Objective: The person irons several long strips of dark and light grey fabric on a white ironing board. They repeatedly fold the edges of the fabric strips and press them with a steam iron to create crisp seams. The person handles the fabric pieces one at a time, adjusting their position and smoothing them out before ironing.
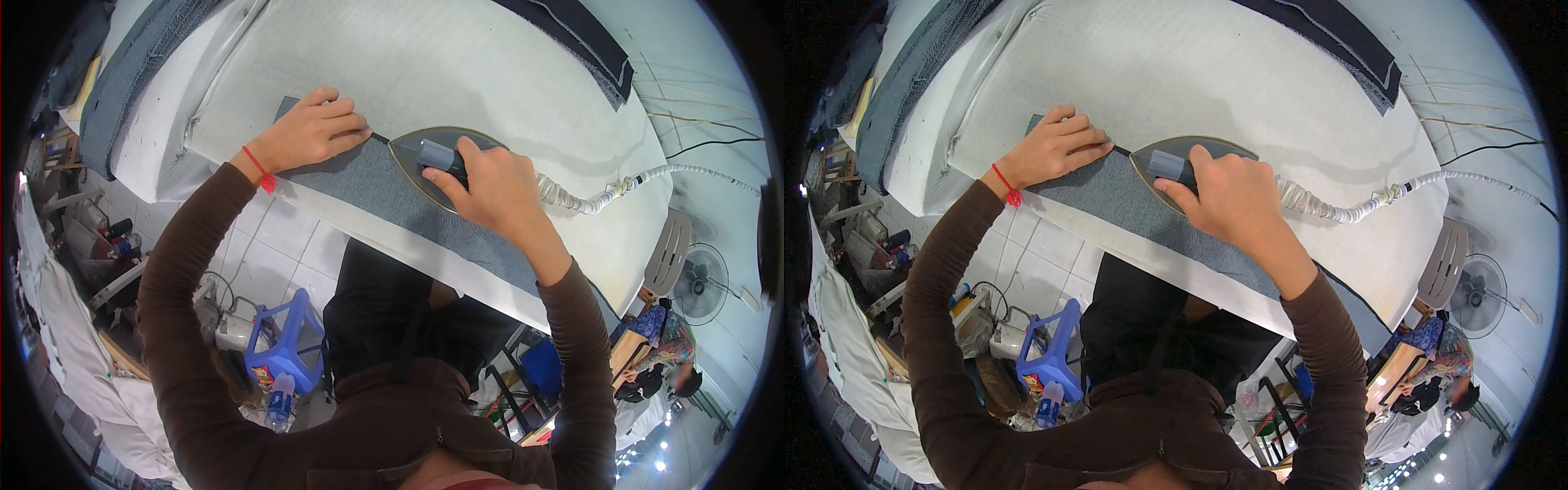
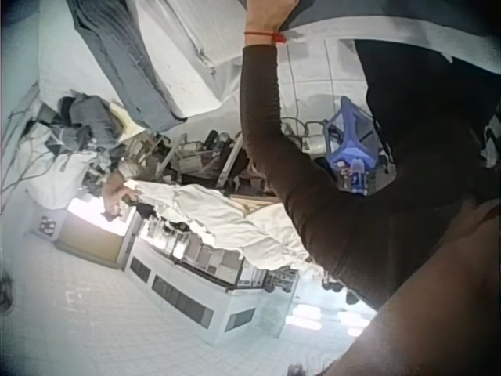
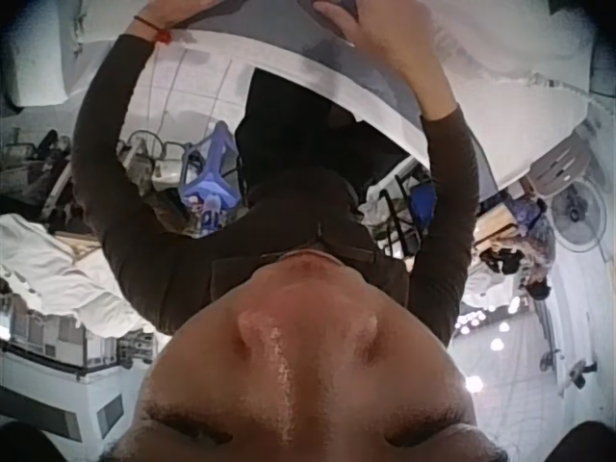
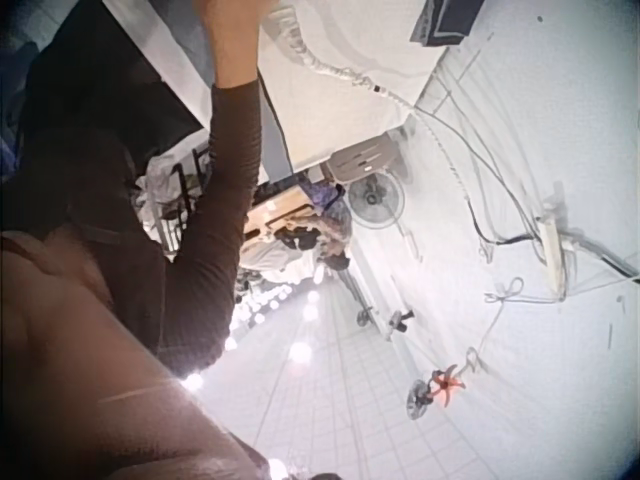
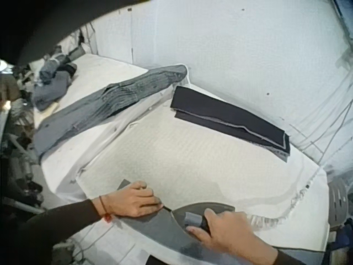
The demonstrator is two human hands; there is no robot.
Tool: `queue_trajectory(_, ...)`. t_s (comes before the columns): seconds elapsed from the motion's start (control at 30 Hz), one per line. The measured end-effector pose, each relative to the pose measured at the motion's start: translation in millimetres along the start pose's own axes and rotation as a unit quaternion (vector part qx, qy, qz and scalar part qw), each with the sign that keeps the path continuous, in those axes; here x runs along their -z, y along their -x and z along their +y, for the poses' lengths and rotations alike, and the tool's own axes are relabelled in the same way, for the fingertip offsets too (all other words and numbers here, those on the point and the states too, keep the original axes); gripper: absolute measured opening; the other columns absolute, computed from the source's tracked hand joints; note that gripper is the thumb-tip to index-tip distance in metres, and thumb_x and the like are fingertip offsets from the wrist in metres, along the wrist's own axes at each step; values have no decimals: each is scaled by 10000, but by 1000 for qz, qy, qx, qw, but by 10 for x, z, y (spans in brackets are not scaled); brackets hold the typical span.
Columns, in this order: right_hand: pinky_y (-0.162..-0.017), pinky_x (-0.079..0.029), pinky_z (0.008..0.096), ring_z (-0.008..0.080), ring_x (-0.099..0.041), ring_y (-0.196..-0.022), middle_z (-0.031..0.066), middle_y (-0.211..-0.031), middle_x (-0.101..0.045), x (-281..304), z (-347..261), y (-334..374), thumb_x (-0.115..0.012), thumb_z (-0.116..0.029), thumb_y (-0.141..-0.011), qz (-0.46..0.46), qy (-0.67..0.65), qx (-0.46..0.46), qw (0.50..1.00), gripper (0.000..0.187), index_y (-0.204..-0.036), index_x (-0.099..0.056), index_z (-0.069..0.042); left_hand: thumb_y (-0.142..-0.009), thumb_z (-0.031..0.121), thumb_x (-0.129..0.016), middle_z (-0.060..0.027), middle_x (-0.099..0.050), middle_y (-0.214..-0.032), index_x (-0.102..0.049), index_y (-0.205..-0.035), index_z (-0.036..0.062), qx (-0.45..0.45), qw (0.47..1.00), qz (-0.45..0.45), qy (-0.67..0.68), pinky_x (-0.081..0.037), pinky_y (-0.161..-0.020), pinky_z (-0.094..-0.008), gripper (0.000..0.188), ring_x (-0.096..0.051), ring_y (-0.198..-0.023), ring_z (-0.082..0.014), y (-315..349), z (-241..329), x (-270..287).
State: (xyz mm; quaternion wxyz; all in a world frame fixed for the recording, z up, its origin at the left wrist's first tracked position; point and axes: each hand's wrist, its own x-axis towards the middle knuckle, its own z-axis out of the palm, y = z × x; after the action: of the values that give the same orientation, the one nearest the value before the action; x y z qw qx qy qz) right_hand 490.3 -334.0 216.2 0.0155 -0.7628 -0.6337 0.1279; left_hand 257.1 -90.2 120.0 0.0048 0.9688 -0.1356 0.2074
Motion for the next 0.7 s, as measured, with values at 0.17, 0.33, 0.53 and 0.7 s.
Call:
queue_trajectory(0.17, -561, -568, 409, 332, -723, -562, 144, -651, -711, -8, 93, 111, -744, -622, -1034, 8, -5, 1, 1000, 600, -979, -742, -25, -996, 180, -751, 26, -729, -1249, -775, -1272, 166, 78, 995, -65, 25, -413, -1182, -453, 277, -634, -1217, -159, 122, -11, 43)
queue_trajectory(0.33, -592, -573, 414, 354, -727, -587, 158, -674, -721, 45, -10, 44, -754, -603, -1034, -12, -15, -9, 1000, 596, -1019, -754, -7, -1005, 207, -779, 51, -712, -1234, -754, -1243, 207, 200, 972, -77, 95, -370, -1210, -455, 239, -599, -1266, -169, 128, -69, 58)
queue_trajectory(0.53, -558, -567, 432, 345, -734, -573, 154, -639, -707, -19, 1, 10, -751, -605, -1032, 27, -22, 18, 999, 593, -967, -741, -15, -989, 183, -814, 26, -679, -1125, -727, -1152, 185, 218, 966, -89, 110, -382, -1198, -474, 184, -597, -1208, -193, 22, -119, 147)
queue_trajectory(0.7, -557, -564, 425, 343, -734, -570, 159, -652, -719, -19, -13, 9, -755, -597, -1029, 30, -21, 16, 999, 597, -1002, -755, -1, -980, 145, -781, -14, -667, -1112, -711, -1127, 130, 137, 980, -82, 115, -484, -1102, -423, 164, -639, -1130, -221, 101, -218, 144)
